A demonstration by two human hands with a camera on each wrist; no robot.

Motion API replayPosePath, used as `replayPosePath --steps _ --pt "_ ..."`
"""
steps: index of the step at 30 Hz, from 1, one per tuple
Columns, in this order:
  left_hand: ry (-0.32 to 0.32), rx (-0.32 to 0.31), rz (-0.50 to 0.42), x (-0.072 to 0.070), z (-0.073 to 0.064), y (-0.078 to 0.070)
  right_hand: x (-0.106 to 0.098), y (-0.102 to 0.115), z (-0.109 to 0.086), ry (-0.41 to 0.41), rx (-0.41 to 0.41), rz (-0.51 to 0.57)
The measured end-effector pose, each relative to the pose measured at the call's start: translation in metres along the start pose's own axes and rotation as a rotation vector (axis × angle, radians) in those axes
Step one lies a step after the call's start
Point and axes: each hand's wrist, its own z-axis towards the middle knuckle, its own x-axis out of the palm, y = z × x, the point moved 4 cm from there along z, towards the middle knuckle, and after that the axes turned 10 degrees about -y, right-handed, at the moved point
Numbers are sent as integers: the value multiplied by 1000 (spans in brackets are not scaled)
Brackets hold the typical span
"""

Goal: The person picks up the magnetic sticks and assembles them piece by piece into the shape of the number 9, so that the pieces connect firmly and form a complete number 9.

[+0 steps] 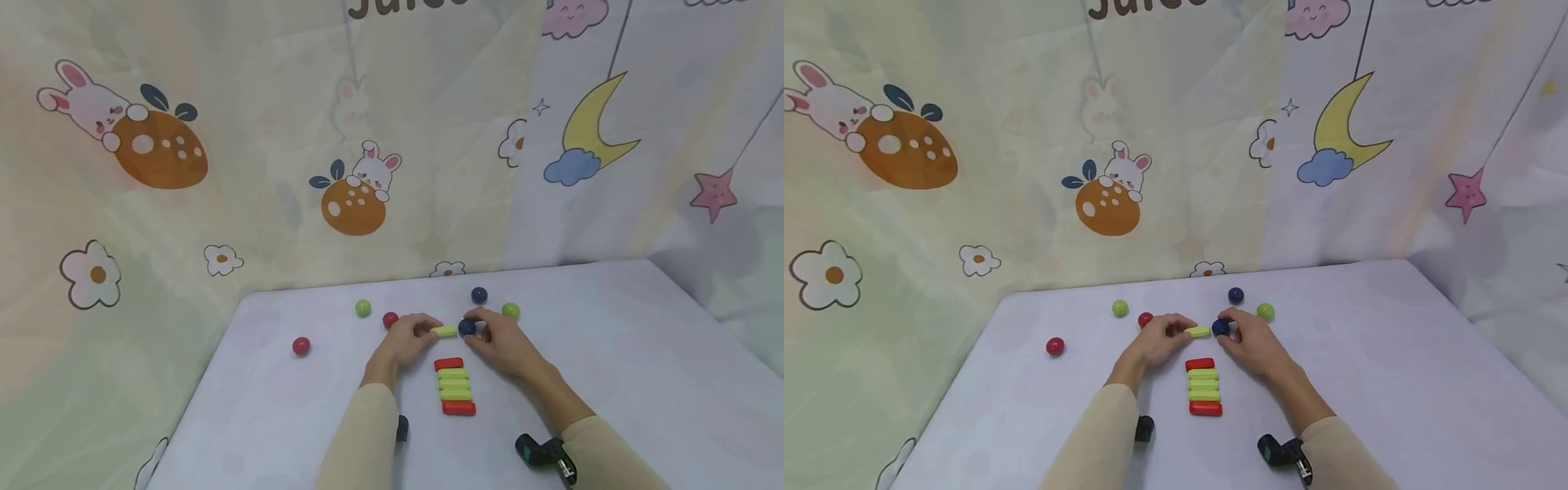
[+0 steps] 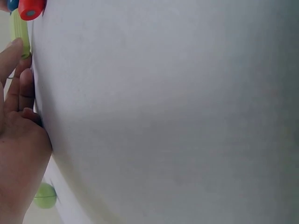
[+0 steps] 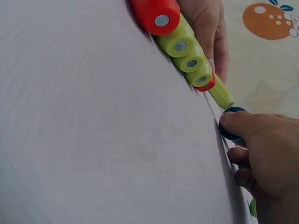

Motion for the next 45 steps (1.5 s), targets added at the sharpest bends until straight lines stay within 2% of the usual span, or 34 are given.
replayPosePath --steps 7,12,17,21,25,29,34,41,45 --pt "4 -9 -2 5 -1 -5 -3 -3 -5 -14 -27 3" --pt "-1 -16 -8 9 -3 -9 -6 -6 -8 -61 -107 36" --pt "1 -18 -1 13 -5 -9 -1 -11 -13 -80 -177 29" --pt "-4 -10 7 12 -6 -9 4 -15 -14 -87 -194 5" --pt "-17 17 4 8 2 -12 5 -17 -5 -122 -208 -31" --pt "-35 22 -2 2 10 -13 5 -14 7 -133 -197 -35" --pt "-23 3 43 -5 11 -11 9 -9 12 -83 -173 -37" --pt "58 89 118 -13 2 -14 12 -7 7 -81 -132 -44" --pt "66 125 170 -22 -6 -14 14 -6 2 -59 -100 -47"
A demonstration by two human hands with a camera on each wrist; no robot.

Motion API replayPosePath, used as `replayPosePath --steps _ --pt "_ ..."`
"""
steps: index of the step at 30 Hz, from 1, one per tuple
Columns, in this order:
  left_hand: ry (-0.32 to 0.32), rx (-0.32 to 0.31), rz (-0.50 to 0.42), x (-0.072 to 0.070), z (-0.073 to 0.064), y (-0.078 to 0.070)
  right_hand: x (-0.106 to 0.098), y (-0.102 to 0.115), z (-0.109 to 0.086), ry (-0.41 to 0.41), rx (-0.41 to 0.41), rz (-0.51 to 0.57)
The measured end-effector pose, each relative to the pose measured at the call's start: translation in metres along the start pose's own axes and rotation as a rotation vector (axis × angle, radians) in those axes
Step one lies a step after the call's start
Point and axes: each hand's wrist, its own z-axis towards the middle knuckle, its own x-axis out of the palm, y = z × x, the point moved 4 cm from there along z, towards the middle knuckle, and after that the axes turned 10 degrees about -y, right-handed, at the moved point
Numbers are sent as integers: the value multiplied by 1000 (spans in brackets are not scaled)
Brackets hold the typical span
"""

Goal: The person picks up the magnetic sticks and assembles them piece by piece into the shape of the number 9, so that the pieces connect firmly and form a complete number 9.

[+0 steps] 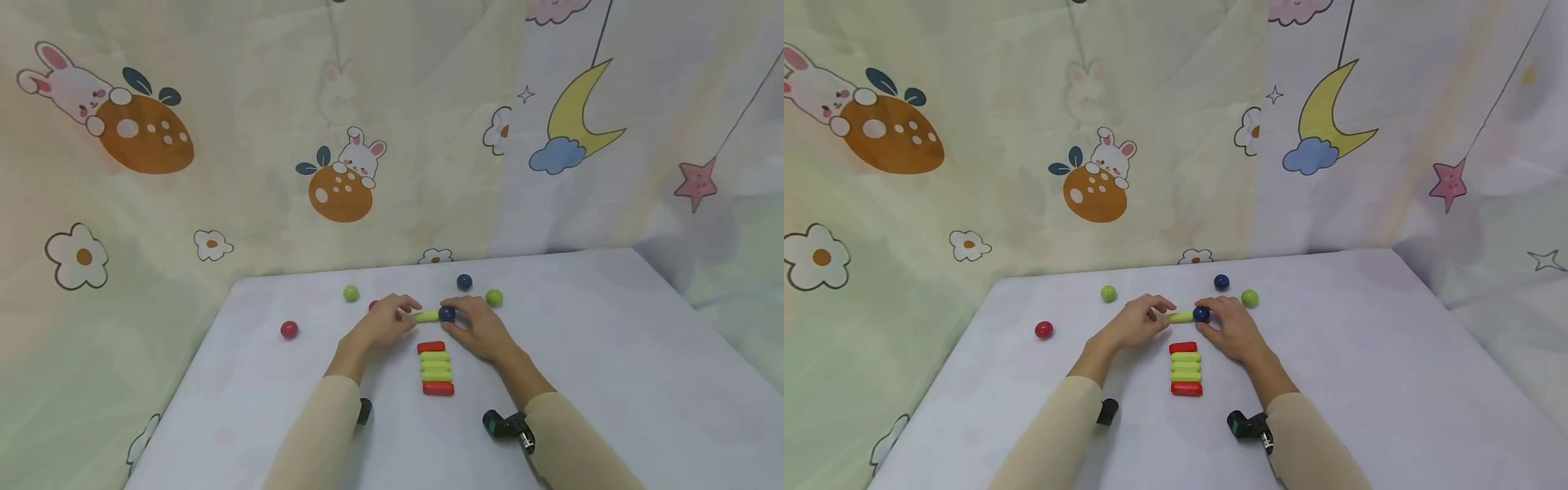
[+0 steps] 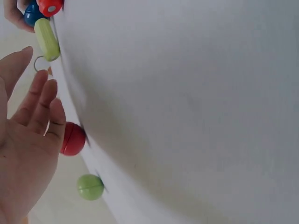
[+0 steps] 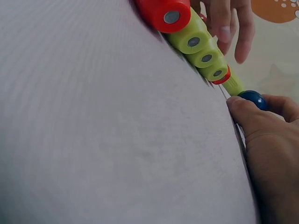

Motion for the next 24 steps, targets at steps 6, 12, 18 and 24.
replayPosePath --steps 6,12,18,24 --pt "-70 84 123 -16 -2 7 0 1 2 -4 -9 -7" --pt "-178 123 155 -31 -5 21 -1 4 4 -24 -34 -33" --pt "-213 55 196 -36 -6 38 1 3 1 -9 -29 -20" --pt "-202 43 180 -37 -6 45 3 -2 -1 -2 13 -30"
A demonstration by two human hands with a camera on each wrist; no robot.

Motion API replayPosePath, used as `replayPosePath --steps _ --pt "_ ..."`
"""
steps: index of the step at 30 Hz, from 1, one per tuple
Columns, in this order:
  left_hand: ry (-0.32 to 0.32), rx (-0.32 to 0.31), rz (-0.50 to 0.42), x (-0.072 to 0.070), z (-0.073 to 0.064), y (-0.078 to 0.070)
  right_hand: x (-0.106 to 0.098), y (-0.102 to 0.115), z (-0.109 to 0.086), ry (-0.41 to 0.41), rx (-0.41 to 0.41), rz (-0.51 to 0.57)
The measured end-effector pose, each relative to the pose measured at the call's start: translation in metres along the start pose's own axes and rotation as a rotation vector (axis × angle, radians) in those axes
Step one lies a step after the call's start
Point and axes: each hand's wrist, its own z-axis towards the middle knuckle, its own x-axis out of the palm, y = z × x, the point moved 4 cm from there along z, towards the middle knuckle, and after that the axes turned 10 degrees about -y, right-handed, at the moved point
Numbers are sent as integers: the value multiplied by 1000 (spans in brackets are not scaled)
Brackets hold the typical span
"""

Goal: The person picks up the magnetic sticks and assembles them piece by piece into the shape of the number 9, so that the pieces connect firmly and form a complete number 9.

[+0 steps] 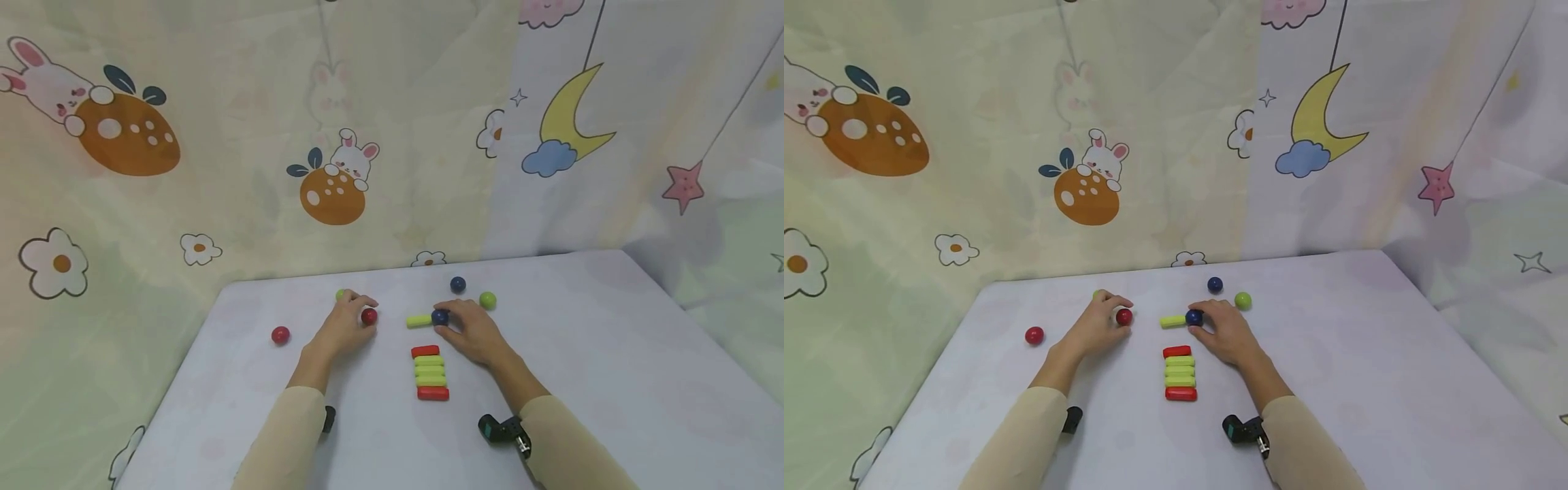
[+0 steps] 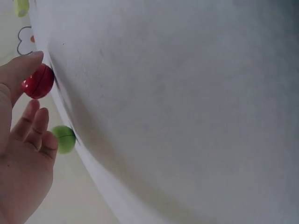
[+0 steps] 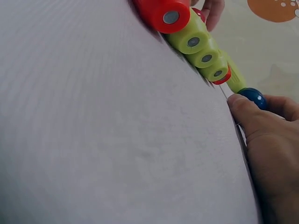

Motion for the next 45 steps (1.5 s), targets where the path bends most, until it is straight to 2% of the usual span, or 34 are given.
replayPosePath --steps 6,15,28,35,45 --pt "14 -13 -13 -3 -1 2 0 1 0 3 4 7" --pt "48 -18 -48 0 -2 0 0 0 -1 -2 8 -14" --pt "124 -29 -122 7 -3 -13 -2 1 -1 -38 -24 0" --pt "150 -57 -142 15 -3 -19 -2 2 -1 -17 1 -1" --pt "149 -18 -149 24 1 -30 -1 0 -2 -16 15 -1"
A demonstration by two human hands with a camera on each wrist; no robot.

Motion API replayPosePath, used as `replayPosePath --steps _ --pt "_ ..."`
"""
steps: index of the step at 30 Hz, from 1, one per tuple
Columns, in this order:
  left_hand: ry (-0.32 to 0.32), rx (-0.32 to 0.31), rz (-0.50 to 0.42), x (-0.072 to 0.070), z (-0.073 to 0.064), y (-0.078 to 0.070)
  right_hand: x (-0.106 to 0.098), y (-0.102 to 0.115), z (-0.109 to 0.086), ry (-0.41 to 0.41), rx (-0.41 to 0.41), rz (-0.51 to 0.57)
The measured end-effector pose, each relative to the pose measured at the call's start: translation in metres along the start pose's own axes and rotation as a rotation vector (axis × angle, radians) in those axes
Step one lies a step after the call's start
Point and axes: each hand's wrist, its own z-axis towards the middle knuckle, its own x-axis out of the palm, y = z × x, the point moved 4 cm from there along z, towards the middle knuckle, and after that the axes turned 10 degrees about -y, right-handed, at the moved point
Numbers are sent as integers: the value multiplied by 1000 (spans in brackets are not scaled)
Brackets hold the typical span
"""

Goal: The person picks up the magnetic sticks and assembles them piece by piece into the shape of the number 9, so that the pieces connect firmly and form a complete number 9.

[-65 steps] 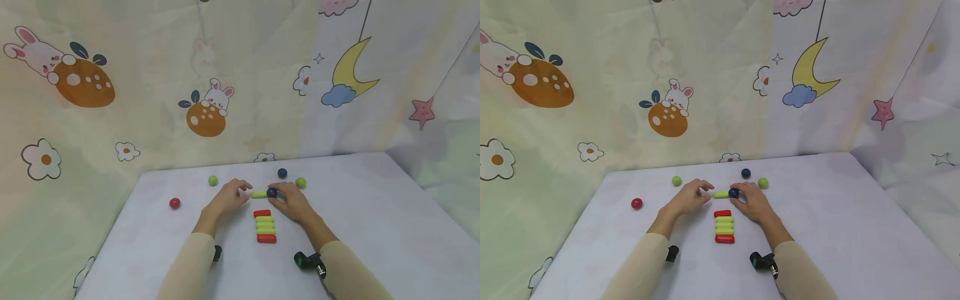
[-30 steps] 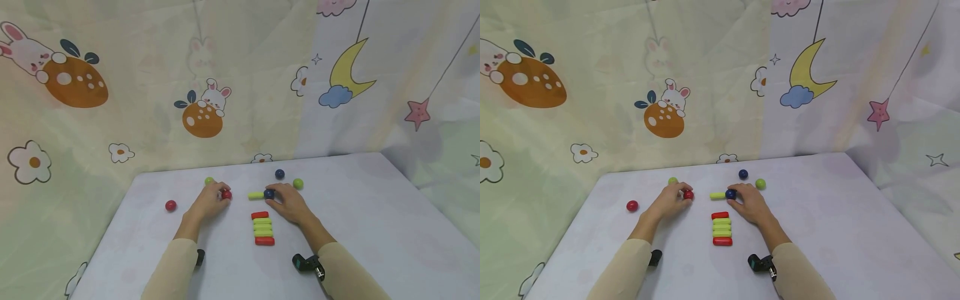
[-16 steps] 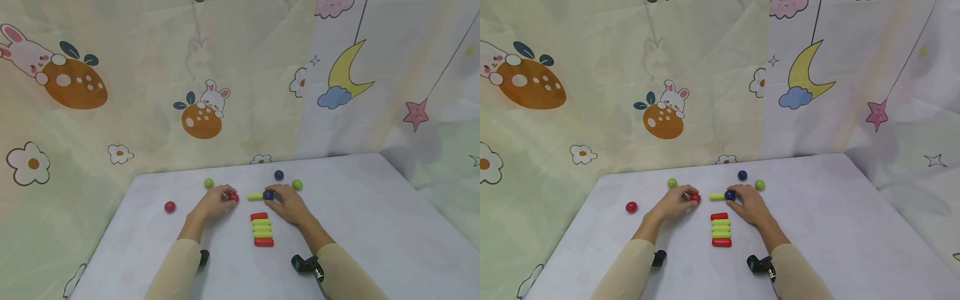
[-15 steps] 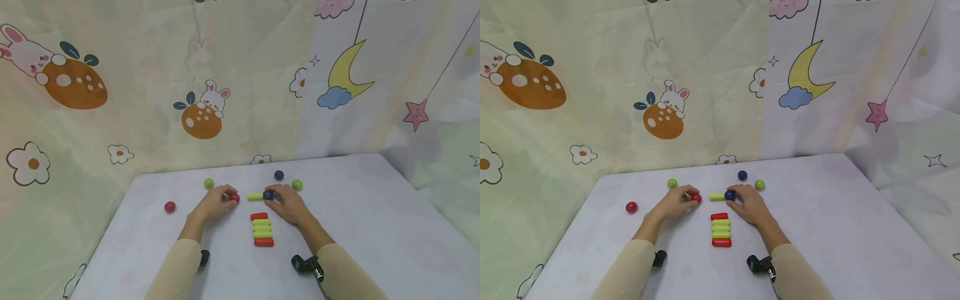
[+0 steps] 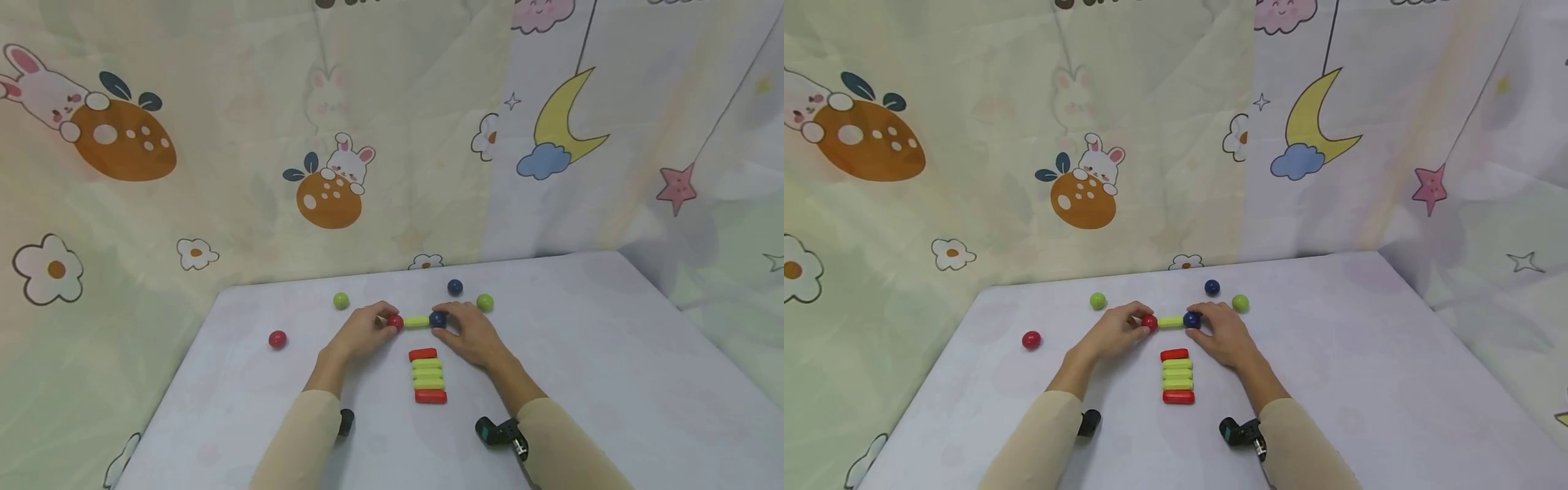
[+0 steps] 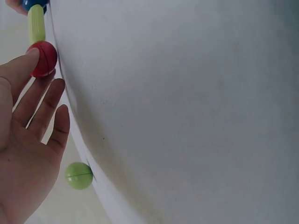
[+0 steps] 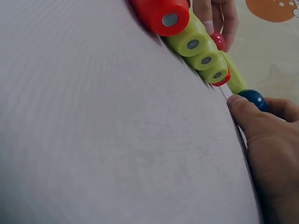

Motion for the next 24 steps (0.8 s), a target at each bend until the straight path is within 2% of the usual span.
replayPosePath --steps 11,24 --pt "-8 17 3 3 2 -1 -2 2 0 -3 -8 -13" --pt "-18 -9 -11 5 1 -3 -3 4 -2 -13 3 10"
